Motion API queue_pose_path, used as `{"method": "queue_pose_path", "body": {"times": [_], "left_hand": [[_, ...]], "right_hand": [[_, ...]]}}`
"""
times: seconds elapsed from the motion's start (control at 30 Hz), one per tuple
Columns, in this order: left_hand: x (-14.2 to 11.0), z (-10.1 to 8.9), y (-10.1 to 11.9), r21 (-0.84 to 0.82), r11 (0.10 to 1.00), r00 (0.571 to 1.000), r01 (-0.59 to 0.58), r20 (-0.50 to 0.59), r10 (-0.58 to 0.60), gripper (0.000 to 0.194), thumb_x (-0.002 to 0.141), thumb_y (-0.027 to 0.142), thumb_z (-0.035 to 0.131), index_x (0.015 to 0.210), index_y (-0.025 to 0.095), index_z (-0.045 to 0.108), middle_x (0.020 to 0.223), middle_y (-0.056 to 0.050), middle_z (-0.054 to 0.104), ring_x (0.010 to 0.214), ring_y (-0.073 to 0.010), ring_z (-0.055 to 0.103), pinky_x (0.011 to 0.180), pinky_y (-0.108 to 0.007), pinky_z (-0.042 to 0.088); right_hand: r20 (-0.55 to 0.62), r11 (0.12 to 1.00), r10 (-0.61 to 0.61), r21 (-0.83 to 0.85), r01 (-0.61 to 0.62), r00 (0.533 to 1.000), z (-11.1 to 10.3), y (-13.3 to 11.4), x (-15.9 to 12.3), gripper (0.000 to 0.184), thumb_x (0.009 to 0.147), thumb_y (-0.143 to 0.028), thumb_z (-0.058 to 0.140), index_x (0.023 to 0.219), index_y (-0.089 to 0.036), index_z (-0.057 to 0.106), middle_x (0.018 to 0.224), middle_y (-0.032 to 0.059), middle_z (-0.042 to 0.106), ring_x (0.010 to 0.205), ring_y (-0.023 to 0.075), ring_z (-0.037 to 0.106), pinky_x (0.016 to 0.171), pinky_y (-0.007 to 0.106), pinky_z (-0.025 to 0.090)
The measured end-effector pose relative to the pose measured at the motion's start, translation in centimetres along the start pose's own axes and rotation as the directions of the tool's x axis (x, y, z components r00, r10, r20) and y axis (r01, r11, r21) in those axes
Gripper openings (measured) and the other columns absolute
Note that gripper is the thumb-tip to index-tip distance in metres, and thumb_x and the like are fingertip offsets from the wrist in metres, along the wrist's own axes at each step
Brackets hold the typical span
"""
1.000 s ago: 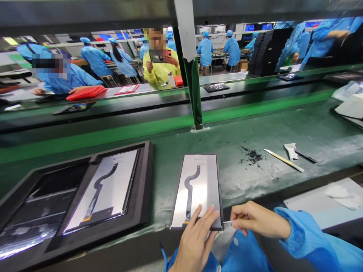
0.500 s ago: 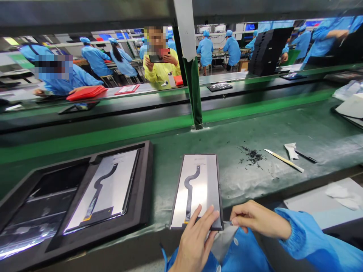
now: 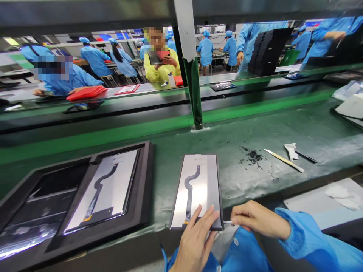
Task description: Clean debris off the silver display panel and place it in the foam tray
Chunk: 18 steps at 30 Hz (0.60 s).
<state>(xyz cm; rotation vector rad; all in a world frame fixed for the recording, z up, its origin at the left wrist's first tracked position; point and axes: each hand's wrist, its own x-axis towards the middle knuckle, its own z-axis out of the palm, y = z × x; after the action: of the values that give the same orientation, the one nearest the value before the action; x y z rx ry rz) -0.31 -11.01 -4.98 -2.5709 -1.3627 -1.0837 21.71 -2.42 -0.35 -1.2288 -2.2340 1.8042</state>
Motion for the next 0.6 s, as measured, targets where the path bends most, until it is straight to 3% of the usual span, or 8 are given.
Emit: {"method": "queue_pose_path", "body": {"times": [0.13, 0.23, 0.37, 0.6], "left_hand": [[0.06, -0.05, 0.08, -0.004, 1.000, 1.000, 0.014, 0.003, -0.014, 0.032, 0.098, 0.010, 0.043, 0.127, 0.009, 0.053, 0.115, -0.009, 0.071, 0.121, -0.0165, 0.060, 0.111, -0.033, 0.041], [-0.07, -0.04, 0.08, -0.025, 1.000, 1.000, 0.012, 0.011, -0.012, 0.032, 0.097, 0.009, 0.044, 0.128, 0.008, 0.052, 0.115, -0.009, 0.071, 0.121, -0.0156, 0.060, 0.114, -0.033, 0.037], [-0.19, 0.03, 0.04, -0.039, 0.999, 1.000, 0.008, 0.008, -0.007, 0.032, 0.097, 0.008, 0.045, 0.128, 0.007, 0.052, 0.114, -0.009, 0.071, 0.121, -0.0146, 0.060, 0.116, -0.033, 0.035], [0.05, -0.02, 0.02, -0.013, 1.000, 1.000, 0.011, 0.009, -0.011, 0.030, 0.098, 0.010, 0.042, 0.126, 0.009, 0.053, 0.114, -0.008, 0.072, 0.120, -0.0156, 0.060, 0.113, -0.034, 0.040]], "right_hand": [[-0.045, 0.997, 0.002, -0.072, -0.005, 0.999, 0.04, -0.25, -0.02, 0.021, 0.087, -0.031, 0.055, 0.070, -0.018, 0.053, 0.055, -0.0056, 0.044, 0.054, 0.0092, 0.039, 0.053, 0.021, 0.027], [-0.010, 0.998, 0.037, 0.052, -0.037, 0.999, 0.12, -0.31, -0.03, 0.015, 0.080, -0.030, 0.061, 0.075, -0.019, 0.052, 0.053, -0.0066, 0.045, 0.051, 0.0094, 0.039, 0.051, 0.021, 0.028], [0.051, 0.990, 0.015, 0.143, -0.023, 0.999, 0.00, -0.21, 0.06, 0.021, 0.084, -0.033, 0.053, 0.070, -0.018, 0.052, 0.057, -0.0023, 0.053, 0.050, 0.0095, 0.042, 0.053, 0.022, 0.033], [-0.011, 0.997, 0.027, 0.075, -0.027, 1.000, 0.12, -0.08, 0.12, 0.030, 0.084, -0.041, 0.057, 0.067, -0.019, 0.047, 0.052, -0.0052, 0.043, 0.050, 0.0088, 0.035, 0.050, 0.021, 0.027]]}}
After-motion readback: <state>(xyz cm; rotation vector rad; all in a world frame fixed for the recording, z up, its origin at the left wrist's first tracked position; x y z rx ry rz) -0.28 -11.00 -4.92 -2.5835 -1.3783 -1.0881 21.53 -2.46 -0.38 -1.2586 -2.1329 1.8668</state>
